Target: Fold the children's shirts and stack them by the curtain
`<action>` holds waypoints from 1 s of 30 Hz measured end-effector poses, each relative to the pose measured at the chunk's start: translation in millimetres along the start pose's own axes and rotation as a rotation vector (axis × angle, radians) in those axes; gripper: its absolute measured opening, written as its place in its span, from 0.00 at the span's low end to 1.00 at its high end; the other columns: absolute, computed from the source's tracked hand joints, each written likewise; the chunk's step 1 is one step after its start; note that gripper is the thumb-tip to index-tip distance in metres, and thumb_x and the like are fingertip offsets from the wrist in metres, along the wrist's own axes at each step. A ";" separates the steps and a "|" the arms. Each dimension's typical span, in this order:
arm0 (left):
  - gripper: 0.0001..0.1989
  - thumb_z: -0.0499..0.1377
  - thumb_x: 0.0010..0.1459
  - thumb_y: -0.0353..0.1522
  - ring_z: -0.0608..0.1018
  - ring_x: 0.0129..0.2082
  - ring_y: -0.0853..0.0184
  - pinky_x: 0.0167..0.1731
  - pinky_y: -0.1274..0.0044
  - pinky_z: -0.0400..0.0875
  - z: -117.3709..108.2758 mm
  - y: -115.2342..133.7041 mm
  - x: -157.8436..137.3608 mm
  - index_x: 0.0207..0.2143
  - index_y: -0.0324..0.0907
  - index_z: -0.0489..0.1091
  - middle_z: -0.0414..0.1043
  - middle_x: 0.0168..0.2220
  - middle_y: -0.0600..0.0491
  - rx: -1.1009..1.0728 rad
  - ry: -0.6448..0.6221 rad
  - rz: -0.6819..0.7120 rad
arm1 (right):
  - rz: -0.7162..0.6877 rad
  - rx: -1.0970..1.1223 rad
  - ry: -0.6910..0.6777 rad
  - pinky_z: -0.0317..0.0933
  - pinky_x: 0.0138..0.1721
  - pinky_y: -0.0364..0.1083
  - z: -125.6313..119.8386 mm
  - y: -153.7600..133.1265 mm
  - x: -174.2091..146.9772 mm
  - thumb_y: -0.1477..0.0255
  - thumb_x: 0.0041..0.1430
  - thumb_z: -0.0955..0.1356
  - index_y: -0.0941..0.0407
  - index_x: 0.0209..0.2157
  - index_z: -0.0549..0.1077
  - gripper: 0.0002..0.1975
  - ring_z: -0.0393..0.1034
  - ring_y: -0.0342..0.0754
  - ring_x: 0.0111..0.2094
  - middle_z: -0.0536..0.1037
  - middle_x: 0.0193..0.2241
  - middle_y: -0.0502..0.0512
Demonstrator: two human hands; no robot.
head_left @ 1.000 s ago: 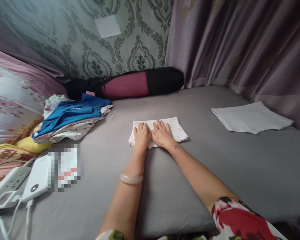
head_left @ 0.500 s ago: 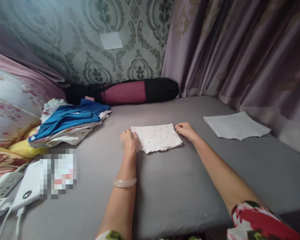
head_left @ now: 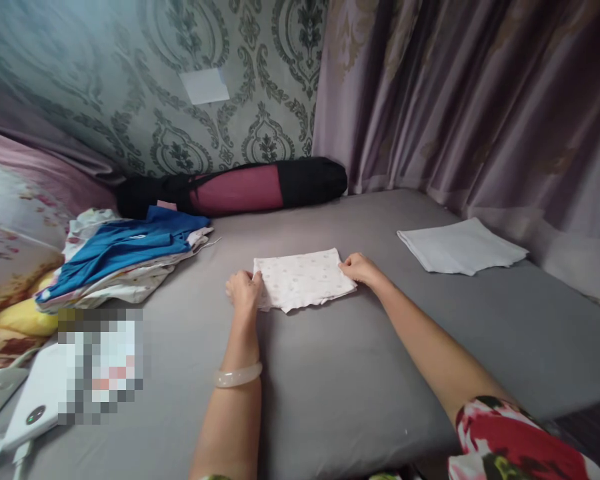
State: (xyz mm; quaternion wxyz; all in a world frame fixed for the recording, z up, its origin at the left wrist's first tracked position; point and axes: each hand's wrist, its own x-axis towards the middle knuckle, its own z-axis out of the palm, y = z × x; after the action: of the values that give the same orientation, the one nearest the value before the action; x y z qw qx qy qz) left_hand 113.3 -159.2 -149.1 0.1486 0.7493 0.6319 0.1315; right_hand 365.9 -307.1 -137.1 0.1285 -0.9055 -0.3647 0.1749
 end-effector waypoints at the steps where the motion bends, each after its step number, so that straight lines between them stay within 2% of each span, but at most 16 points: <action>1: 0.17 0.53 0.59 0.41 0.74 0.48 0.51 0.42 0.69 0.65 0.6 0.1 0.4 0.40 0.40 0.76 0.76 0.42 0.39 0.001 -0.003 0.005 | -0.003 -0.002 0.002 0.52 0.25 0.41 0.8 -1.0 -0.3 0.63 0.58 0.66 0.58 0.30 0.80 0.14 0.72 0.46 0.30 0.80 0.30 0.59; 7: 0.14 0.53 0.59 0.39 0.77 0.44 0.55 0.41 0.71 0.66 2.6 0.9 1.5 0.36 0.40 0.73 0.77 0.39 0.42 -0.063 -0.006 0.031 | 0.002 0.022 0.015 0.54 0.27 0.41 2.4 -3.3 -0.5 0.64 0.57 0.67 0.57 0.28 0.79 0.13 0.74 0.46 0.31 0.80 0.29 0.60; 12: 0.16 0.54 0.57 0.41 0.79 0.41 0.55 0.36 0.71 0.68 -2.0 1.6 0.0 0.41 0.39 0.70 0.78 0.38 0.40 -0.185 -0.017 -0.074 | 0.007 0.095 0.023 0.54 0.25 0.41 2.9 -2.1 1.3 0.63 0.55 0.68 0.57 0.26 0.79 0.13 0.73 0.46 0.28 0.79 0.25 0.58; 19: 0.17 0.56 0.54 0.41 0.80 0.37 0.56 0.32 0.74 0.70 -11.0 -2.4 2.5 0.36 0.37 0.75 0.79 0.32 0.43 -0.389 -0.119 -0.047 | 0.021 0.244 0.032 0.54 0.25 0.38 3.6 -0.9 -0.7 0.66 0.55 0.68 0.58 0.31 0.80 0.11 0.72 0.43 0.29 0.80 0.27 0.54; 24: 0.19 0.60 0.47 0.42 0.78 0.25 0.60 0.20 0.77 0.67 -15.5 -4.3 6.9 0.36 0.36 0.76 0.75 0.24 0.48 -0.525 -0.173 -0.165 | 0.030 0.337 0.002 0.55 0.24 0.37 -3.9 -5.2 -10.9 0.67 0.56 0.68 0.61 0.33 0.80 0.12 0.71 0.42 0.28 0.80 0.28 0.54; 27: 0.17 0.61 0.44 0.41 0.74 0.18 0.64 0.17 0.78 0.64 -20.3 -4.2 4.7 0.33 0.37 0.76 0.70 0.18 0.52 -0.563 -0.215 -0.163 | 0.034 0.381 -0.015 0.55 0.24 0.37 -6.1 -8.2 -14.6 0.70 0.55 0.68 0.62 0.33 0.81 0.11 0.71 0.42 0.27 0.80 0.27 0.55; 30: 0.14 0.62 0.41 0.39 0.71 0.16 0.66 0.16 0.78 0.63 -29.6 -1.5 -1.2 0.28 0.38 0.75 0.68 0.15 0.54 -0.542 -0.222 -0.136 | 0.041 0.408 -0.015 0.55 0.24 0.37 -5.3 -9.0 -14.8 0.72 0.51 0.69 0.61 0.32 0.81 0.09 0.71 0.42 0.27 0.80 0.26 0.54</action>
State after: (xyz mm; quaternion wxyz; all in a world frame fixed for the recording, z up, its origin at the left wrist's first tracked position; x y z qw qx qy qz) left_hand 100.4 -158.4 -122.4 0.4198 0.6480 0.6024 0.2024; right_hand 352.5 -311.8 -125.8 0.3032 -0.8665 -0.3043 0.2544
